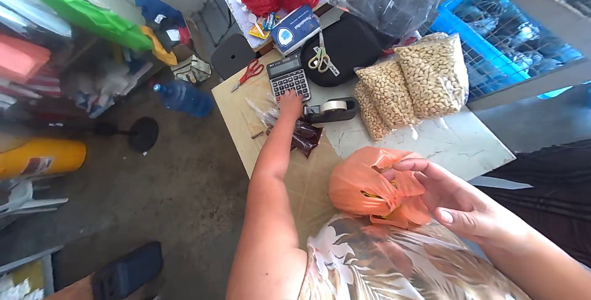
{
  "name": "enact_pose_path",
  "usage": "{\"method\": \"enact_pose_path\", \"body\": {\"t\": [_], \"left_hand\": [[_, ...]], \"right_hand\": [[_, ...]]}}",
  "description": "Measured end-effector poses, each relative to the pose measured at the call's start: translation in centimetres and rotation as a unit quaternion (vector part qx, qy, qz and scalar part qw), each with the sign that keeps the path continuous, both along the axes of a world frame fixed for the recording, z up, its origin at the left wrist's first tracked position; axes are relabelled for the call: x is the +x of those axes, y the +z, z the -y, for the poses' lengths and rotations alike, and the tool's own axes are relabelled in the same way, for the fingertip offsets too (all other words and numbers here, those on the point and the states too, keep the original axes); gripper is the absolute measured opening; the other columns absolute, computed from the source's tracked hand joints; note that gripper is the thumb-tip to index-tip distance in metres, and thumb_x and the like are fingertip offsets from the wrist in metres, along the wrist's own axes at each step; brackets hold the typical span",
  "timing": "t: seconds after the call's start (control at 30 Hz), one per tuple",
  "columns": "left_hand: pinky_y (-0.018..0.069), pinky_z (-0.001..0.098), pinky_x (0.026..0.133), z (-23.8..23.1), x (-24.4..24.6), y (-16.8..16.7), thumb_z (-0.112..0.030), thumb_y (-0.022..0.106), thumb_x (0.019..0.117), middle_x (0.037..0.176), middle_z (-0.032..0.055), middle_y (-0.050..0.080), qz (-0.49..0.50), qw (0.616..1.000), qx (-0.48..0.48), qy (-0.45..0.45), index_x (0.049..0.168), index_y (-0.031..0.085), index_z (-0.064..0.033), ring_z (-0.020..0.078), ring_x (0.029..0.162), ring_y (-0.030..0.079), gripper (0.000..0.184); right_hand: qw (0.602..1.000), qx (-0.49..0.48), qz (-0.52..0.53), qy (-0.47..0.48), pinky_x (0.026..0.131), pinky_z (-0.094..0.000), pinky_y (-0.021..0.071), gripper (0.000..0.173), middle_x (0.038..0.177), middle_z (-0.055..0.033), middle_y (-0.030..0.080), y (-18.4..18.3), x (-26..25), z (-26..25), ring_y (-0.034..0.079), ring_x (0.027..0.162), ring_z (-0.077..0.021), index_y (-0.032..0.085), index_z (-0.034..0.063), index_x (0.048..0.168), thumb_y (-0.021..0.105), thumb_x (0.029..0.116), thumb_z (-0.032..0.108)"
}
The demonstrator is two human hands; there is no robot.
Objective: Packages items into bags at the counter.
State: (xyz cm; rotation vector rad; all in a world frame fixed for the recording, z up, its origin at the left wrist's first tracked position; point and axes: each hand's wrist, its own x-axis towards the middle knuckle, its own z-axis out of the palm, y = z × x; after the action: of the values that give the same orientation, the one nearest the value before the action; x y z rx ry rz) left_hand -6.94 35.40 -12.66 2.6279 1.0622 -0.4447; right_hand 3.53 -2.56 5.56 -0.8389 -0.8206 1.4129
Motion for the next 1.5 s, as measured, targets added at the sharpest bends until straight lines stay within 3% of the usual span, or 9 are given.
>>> {"method": "enact_pose_path", "body": {"t": [0.2,0.3,0.47,0.67,0.87,1.07,1.23,1.37,1.5], "left_hand": [[0.0338,0.0686,0.112,-0.9,-0.2,-1.3,-0.015,0.053,0.1024,0.15,0.0228,0.052,-0.062,0.997,-0.037,-0.022,0.147,0.059,-0.0213,0.0452,0.143,0.042,0.046],[0.034,0.0689,0.111,-1.3,0.1,-0.2,-0.015,0.061,0.0975,0.147,0.0216,0.055,-0.068,0.996,-0.054,-0.026,0.133,0.07,-0.0144,0.0453,0.141,0.044,0.037],[0.042,0.0636,0.108,0.0,-1.7,2.6,-0.007,0.061,0.0938,0.14,0.025,0.058,0.061,0.994,-0.022,0.086,0.132,0.071,-0.013,0.0444,0.135,0.05,0.039],[0.0472,0.0592,0.105,6.9,-10.0,4.6,-0.006,0.054,0.1005,0.131,0.0253,0.063,0.234,0.959,-0.012,0.158,0.131,0.07,-0.0062,0.043,0.124,0.059,0.034],[0.0494,0.0522,0.107,15.2,-16.0,5.3,-0.012,0.047,0.1056,0.135,0.0236,0.062,0.104,0.962,-0.196,0.16,0.143,0.06,-0.0047,0.0358,0.122,0.063,0.04],[0.0492,0.0504,0.106,20.3,-17.3,7.4,-0.02,0.05,0.1077,0.133,0.0207,0.063,0.038,0.954,-0.289,0.064,0.151,0.051,-0.0077,0.0332,0.12,0.064,0.045],[0.0496,0.0451,0.107,23.4,-18.1,10.3,-0.017,0.05,0.1062,0.127,0.0217,0.066,0.234,0.944,-0.23,0.026,0.141,0.06,0.0,0.0316,0.119,0.064,0.04],[0.0513,0.0452,0.104,26.0,-16.9,11.9,-0.018,0.058,0.1008,0.125,0.0214,0.067,0.437,0.871,-0.223,-0.021,0.132,0.066,0.0029,0.0275,0.117,0.065,0.038],[0.0514,0.0364,0.102,28.0,-13.9,14.2,-0.022,0.06,0.1002,0.126,0.0159,0.065,0.503,0.81,-0.279,-0.111,0.126,0.067,0.0026,0.0166,0.117,0.062,0.036]], "right_hand": [[1.0,0.0,0.012,-0.008,0.096,-0.0264,0.0563,0.063,0.137,-0.0016,0.063,0.3,0.0,0.4,0.064,0.118,-0.012,0.047,0.0205,0.145,0.074,0.0922,0.042],[1.0,0.001,0.008,-0.008,0.096,-0.0264,0.0563,0.063,0.137,-0.0019,0.063,0.3,-0.1,0.6,0.064,0.119,-0.0125,0.047,0.02,0.145,0.074,0.0923,0.041],[1.0,0.001,0.01,-0.01,0.095,-0.0276,0.0567,0.064,0.136,-0.0035,0.063,0.2,-0.3,0.8,0.065,0.117,-0.0135,0.047,0.0189,0.144,0.075,0.091,0.041],[1.0,-0.016,0.004,-0.02,0.095,-0.0294,0.0569,0.065,0.132,-0.0028,0.066,0.6,-1.0,0.7,0.066,0.115,-0.014,0.048,0.0157,0.141,0.077,0.0886,0.041],[0.987,-0.127,0.041,-0.094,0.088,-0.0295,0.0596,0.056,0.115,-0.0019,0.072,2.4,-2.4,0.3,0.071,0.099,-0.0122,0.055,0.0099,0.13,0.075,0.0821,0.03],[0.972,-0.182,0.065,-0.132,0.083,-0.031,0.0589,0.04,0.106,-0.0062,0.069,4.3,-4.6,0.6,0.069,0.088,-0.0134,0.052,0.0069,0.133,0.056,0.0931,0.008],[0.973,-0.161,0.078,-0.143,0.084,-0.032,0.0592,0.039,0.112,-0.0071,0.068,4.2,-5.9,1.7,0.069,0.091,-0.0136,0.049,0.0078,0.137,0.051,0.0974,0.007],[0.975,-0.152,0.066,-0.147,0.085,-0.0314,0.059,0.043,0.112,-0.0054,0.067,4.4,-6.3,2.4,0.068,0.092,-0.0121,0.047,0.0071,0.137,0.055,0.0952,0.008],[0.975,-0.149,0.073,-0.149,0.084,-0.0288,0.0585,0.043,0.11,-0.0052,0.067,4.7,-6.9,3.1,0.068,0.091,-0.0104,0.046,0.006,0.138,0.055,0.0965,0.006]]}}
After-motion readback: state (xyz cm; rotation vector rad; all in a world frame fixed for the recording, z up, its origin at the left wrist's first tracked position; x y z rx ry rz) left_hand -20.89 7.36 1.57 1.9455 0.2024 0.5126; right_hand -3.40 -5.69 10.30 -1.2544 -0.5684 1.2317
